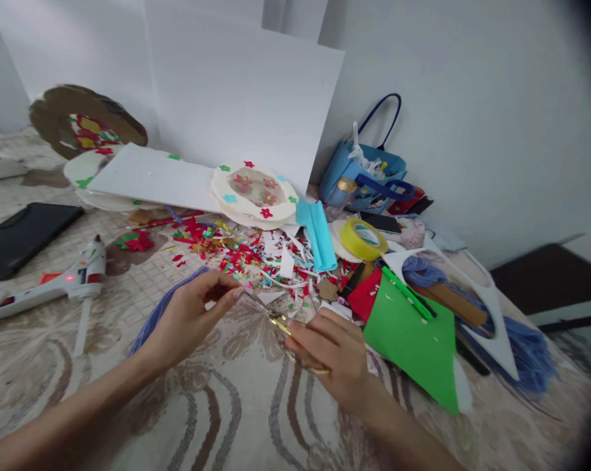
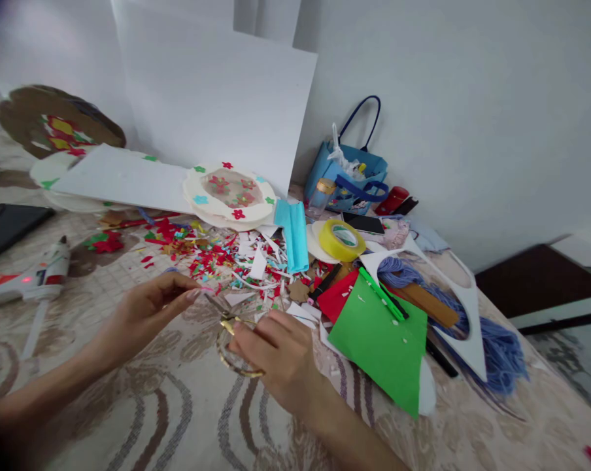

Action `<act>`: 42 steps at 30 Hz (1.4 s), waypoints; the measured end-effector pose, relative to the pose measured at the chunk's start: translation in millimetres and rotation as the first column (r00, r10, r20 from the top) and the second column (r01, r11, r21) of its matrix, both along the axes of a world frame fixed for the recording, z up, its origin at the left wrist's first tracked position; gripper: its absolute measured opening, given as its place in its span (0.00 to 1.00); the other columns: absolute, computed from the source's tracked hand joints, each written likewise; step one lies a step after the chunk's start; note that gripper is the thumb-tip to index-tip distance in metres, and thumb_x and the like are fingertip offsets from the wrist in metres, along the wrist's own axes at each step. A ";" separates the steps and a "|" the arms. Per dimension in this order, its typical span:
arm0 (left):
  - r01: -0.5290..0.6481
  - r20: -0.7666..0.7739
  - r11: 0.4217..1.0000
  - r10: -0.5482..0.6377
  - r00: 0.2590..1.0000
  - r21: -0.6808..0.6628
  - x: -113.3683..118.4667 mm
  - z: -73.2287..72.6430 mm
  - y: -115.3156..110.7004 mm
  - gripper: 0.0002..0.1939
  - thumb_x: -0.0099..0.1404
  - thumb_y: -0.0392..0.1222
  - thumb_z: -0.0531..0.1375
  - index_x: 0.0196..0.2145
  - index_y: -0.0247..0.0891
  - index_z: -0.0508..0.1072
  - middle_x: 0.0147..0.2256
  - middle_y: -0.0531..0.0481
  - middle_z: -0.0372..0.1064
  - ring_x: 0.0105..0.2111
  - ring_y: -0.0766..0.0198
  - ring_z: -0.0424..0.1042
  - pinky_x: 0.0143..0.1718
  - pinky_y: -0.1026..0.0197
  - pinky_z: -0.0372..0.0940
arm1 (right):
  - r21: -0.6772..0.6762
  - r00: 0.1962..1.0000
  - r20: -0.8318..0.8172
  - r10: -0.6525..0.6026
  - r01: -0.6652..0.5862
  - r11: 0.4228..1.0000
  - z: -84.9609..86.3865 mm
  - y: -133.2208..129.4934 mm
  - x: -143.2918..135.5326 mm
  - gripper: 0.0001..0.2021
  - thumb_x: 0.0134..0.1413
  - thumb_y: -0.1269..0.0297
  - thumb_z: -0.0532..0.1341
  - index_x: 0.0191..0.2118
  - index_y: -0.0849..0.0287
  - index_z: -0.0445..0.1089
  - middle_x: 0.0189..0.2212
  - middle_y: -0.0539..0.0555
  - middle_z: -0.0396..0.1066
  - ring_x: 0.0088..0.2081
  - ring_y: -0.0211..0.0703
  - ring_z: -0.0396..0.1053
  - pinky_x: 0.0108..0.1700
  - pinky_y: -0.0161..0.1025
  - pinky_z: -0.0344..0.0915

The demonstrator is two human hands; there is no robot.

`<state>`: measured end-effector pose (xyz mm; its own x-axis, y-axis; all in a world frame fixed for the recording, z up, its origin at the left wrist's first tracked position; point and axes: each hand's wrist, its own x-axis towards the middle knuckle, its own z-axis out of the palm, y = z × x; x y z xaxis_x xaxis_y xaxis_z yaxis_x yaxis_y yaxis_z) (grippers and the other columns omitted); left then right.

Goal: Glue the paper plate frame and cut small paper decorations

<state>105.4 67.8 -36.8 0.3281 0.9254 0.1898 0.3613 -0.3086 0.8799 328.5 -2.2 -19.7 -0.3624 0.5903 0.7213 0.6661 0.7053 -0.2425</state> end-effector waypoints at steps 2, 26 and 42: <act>0.005 -0.093 0.994 0.005 0.996 0.109 -2.4 5.1 1.3 0.08 0.63 0.45 0.57 0.34 0.39 0.70 0.29 0.52 0.68 0.29 0.64 0.68 0.31 0.63 0.61 | 0.100 0.991 0.136 0.006 -0.020 0.995 4.9 0.2 1.5 0.05 0.55 0.71 0.62 0.38 0.62 0.72 0.19 0.49 0.67 0.24 0.36 0.63 0.26 0.34 0.59; -0.126 0.148 0.983 0.146 0.978 -0.137 9.9 -9.9 -1.6 0.13 0.60 0.50 0.59 0.33 0.37 0.69 0.24 0.55 0.64 0.23 0.67 0.63 0.24 0.65 0.59 | -0.346 0.902 -0.388 -0.188 0.046 0.937 -9.7 -1.5 -14.5 0.06 0.59 0.69 0.56 0.38 0.59 0.71 0.28 0.52 0.72 0.26 0.37 0.67 0.27 0.33 0.64; 0.031 -0.229 0.984 0.010 0.973 0.174 -2.7 4.6 6.8 0.09 0.61 0.45 0.57 0.32 0.37 0.71 0.26 0.53 0.68 0.24 0.67 0.65 0.26 0.65 0.60 | 0.224 0.931 0.360 -0.060 -0.024 0.974 7.9 -1.1 -7.7 0.04 0.53 0.70 0.63 0.36 0.59 0.70 0.17 0.46 0.63 0.23 0.36 0.59 0.25 0.37 0.54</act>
<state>102.7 74.6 -32.2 0.3910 0.8805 0.2679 0.5422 -0.4556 0.7060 320.8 -3.4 -11.8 -0.6141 0.4403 0.6550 0.6919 0.6996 0.1783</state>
